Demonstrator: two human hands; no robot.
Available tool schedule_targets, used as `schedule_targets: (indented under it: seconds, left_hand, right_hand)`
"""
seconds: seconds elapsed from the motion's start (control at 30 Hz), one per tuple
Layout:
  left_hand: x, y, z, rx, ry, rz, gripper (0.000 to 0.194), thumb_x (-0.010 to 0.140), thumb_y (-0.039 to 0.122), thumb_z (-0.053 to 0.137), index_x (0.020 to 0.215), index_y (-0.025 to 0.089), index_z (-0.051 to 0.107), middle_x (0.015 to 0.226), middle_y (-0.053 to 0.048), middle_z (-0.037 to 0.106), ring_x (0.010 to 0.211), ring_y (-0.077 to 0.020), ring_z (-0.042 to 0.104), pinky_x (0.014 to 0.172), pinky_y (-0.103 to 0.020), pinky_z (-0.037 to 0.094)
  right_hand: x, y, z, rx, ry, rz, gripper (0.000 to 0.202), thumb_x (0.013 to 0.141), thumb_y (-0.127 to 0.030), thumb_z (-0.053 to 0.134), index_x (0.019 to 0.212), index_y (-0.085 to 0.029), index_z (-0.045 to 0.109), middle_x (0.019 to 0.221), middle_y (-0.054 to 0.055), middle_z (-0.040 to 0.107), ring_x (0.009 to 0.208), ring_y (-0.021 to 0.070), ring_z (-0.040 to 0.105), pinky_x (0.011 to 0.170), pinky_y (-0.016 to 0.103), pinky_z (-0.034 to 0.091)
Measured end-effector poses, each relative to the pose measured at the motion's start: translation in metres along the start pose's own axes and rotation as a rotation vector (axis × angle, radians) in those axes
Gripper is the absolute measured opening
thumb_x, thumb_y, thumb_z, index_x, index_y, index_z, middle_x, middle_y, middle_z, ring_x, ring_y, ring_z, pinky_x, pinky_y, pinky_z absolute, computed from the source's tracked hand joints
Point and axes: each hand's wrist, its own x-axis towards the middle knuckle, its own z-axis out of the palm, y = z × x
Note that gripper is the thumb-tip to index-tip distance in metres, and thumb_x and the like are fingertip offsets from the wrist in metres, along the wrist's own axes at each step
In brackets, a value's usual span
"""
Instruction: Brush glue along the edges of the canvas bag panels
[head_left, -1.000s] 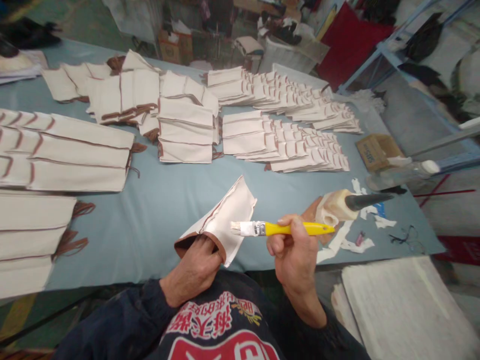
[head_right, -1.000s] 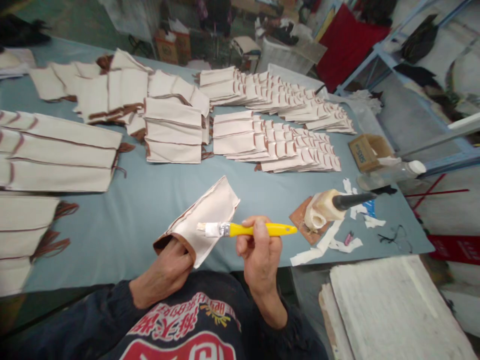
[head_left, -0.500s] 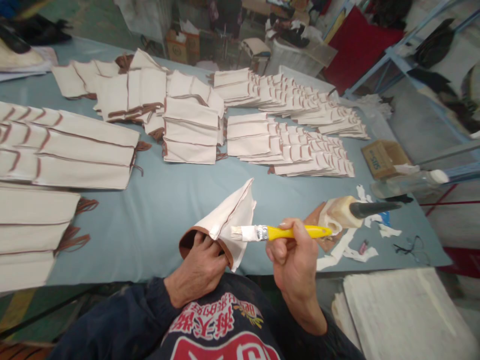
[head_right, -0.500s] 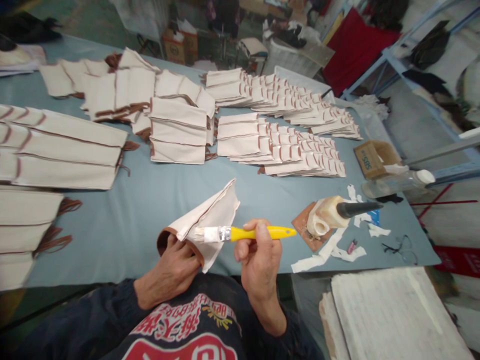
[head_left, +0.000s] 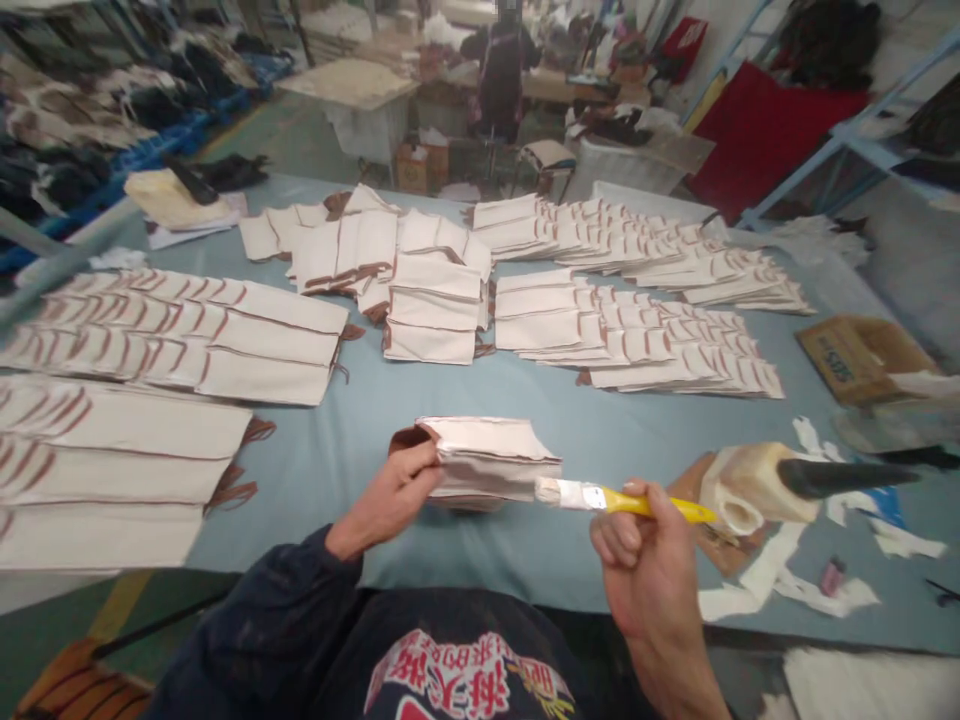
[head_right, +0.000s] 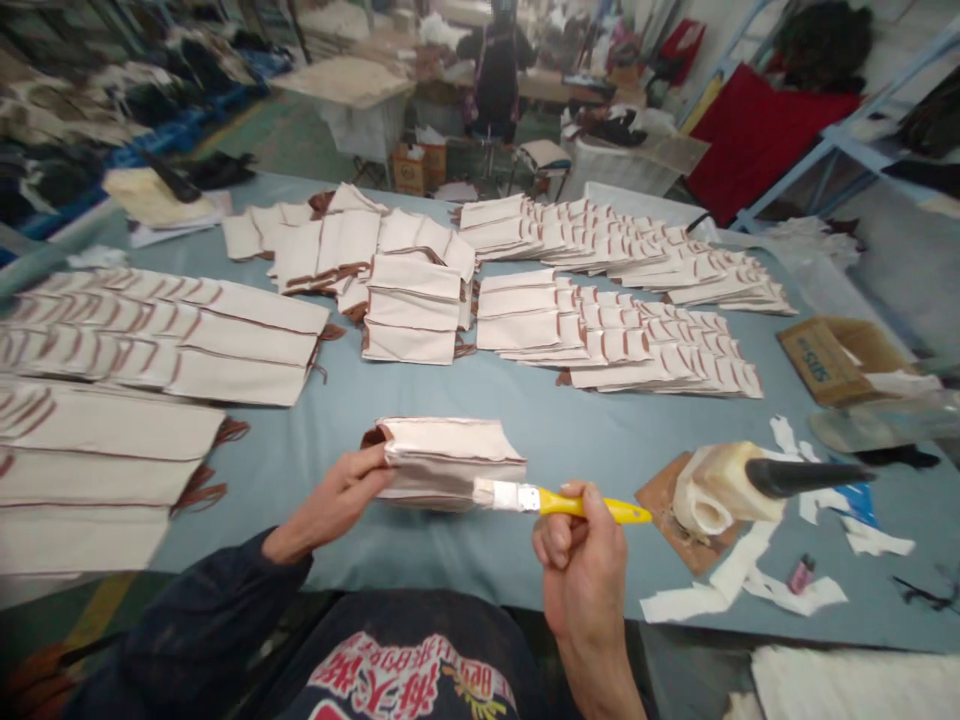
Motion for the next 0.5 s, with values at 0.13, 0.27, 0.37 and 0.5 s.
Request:
schedule_targets:
  seconds: [0.13,0.27,0.37,0.5]
  left_hand:
    - [0.018,-0.022,-0.042,-0.165,0.138,-0.182,0.016,0.076,0.025,0.063,0.088,0.017,0.071,0.08,-0.003,0.074,0.079,-0.0228,0.068,0.074,-0.031,0.054]
    - [0.027,-0.06,-0.062,-0.309,0.165,-0.33,0.025,0.067,0.021,0.068,0.092,0.018,0.07,0.085,-0.006,0.078,0.081,-0.0241,0.073,0.074,-0.031,0.058]
    - [0.031,-0.084,-0.069,-0.369,0.189,-0.42,0.031,0.064,0.022,0.072,0.095,0.018,0.07,0.088,-0.009,0.08,0.082,-0.0268,0.076,0.077,-0.035,0.06]
    - [0.034,-0.099,-0.08,-0.372,0.24,-0.446,0.032,0.063,0.026,0.072,0.094,0.017,0.07,0.091,-0.01,0.081,0.091,-0.0304,0.077,0.081,-0.037,0.06]
  right_hand:
    - [0.0,0.003,0.004,0.017,-0.02,0.04,0.035,0.076,-0.052,0.078,0.08,-0.022,0.059,0.042,-0.015,0.035,0.034,0.0043,0.022,0.04,0.018,0.021]
    - [0.0,0.008,0.007,0.037,-0.025,0.098,0.038,0.07,-0.052,0.083,0.079,-0.021,0.061,0.042,-0.014,0.037,0.035,0.0038,0.024,0.04,0.017,0.023]
    - [-0.001,0.014,0.011,0.035,-0.033,0.115,0.04,0.068,-0.053,0.085,0.079,-0.021,0.062,0.042,-0.014,0.037,0.035,0.0037,0.024,0.04,0.017,0.023]
    - [-0.003,0.022,0.017,-0.008,-0.062,0.103,0.039,0.077,-0.056,0.079,0.083,-0.021,0.062,0.043,-0.014,0.036,0.036,0.0047,0.023,0.04,0.018,0.023]
